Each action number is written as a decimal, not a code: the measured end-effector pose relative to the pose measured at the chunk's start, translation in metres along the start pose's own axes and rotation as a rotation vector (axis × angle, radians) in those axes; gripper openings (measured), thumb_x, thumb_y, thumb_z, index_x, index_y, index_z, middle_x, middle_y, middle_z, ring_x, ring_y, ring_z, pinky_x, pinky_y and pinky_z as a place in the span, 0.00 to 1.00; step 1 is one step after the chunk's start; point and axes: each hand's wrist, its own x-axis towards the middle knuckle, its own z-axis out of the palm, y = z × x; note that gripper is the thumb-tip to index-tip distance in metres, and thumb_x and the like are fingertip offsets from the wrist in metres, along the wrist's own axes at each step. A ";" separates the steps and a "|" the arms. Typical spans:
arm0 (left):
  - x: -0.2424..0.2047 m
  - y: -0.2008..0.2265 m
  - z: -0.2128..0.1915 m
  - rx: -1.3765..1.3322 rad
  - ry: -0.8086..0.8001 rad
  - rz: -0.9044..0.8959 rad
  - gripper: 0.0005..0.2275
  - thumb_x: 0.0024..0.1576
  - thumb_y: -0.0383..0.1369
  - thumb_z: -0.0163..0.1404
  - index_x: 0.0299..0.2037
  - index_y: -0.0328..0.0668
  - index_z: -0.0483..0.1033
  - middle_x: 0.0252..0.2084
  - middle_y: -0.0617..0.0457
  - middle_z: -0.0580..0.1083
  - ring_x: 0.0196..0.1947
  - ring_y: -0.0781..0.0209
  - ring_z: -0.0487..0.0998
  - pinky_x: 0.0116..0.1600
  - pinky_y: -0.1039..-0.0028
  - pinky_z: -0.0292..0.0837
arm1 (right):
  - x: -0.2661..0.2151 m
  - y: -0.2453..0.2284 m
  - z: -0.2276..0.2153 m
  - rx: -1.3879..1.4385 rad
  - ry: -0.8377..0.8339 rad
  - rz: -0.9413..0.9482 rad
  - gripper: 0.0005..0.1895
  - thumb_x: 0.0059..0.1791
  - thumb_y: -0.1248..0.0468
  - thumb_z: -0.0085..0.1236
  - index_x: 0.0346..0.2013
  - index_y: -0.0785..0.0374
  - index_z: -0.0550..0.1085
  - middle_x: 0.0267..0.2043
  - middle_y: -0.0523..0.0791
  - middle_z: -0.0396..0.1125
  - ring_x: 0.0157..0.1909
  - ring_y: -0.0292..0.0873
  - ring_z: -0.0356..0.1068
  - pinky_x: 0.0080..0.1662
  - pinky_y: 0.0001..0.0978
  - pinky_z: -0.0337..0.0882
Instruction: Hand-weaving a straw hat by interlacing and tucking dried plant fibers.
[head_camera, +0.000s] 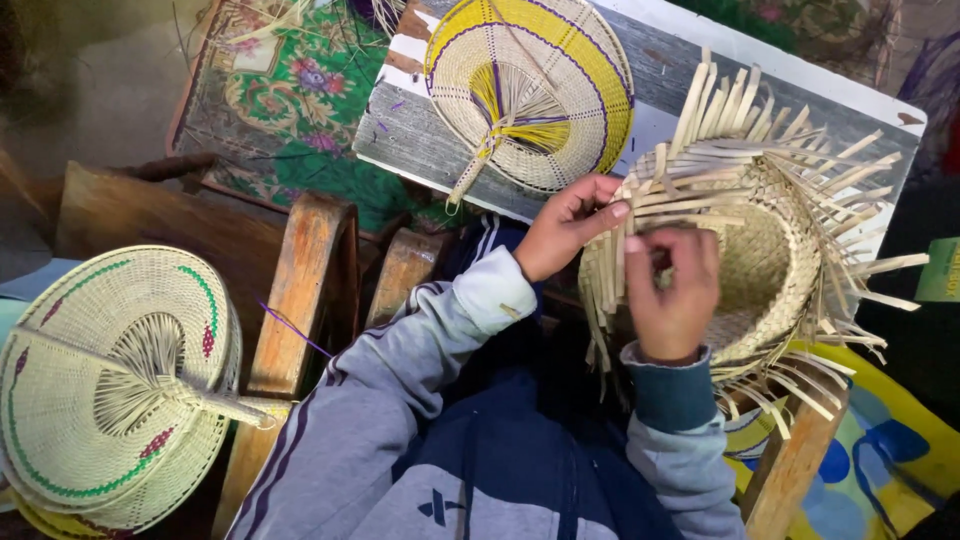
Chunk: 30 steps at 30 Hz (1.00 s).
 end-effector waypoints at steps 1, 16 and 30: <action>0.000 0.004 0.002 0.000 0.001 0.002 0.12 0.61 0.29 0.58 0.52 0.35 0.75 0.34 0.54 0.77 0.39 0.75 0.75 0.47 0.81 0.72 | -0.001 0.002 0.002 0.000 0.000 -0.002 0.08 0.54 0.65 0.67 0.38 0.66 0.76 0.34 0.48 0.62 0.33 0.53 0.66 0.40 0.42 0.69; -0.002 -0.011 -0.001 0.043 0.176 -0.038 0.05 0.61 0.31 0.57 0.41 0.37 0.78 0.30 0.55 0.75 0.36 0.74 0.72 0.42 0.80 0.70 | -0.015 0.022 0.036 0.357 -0.086 0.149 0.15 0.56 0.68 0.61 0.25 0.62 0.70 0.26 0.46 0.55 0.35 0.53 0.60 0.48 0.41 0.63; -0.001 0.006 -0.003 0.088 0.019 -0.049 0.08 0.68 0.33 0.49 0.52 0.41 0.77 0.38 0.58 0.76 0.44 0.73 0.72 0.52 0.76 0.71 | 0.008 -0.037 0.006 0.020 0.036 0.005 0.06 0.57 0.69 0.57 0.47 0.65 0.77 0.35 0.48 0.68 0.31 0.51 0.68 0.38 0.38 0.71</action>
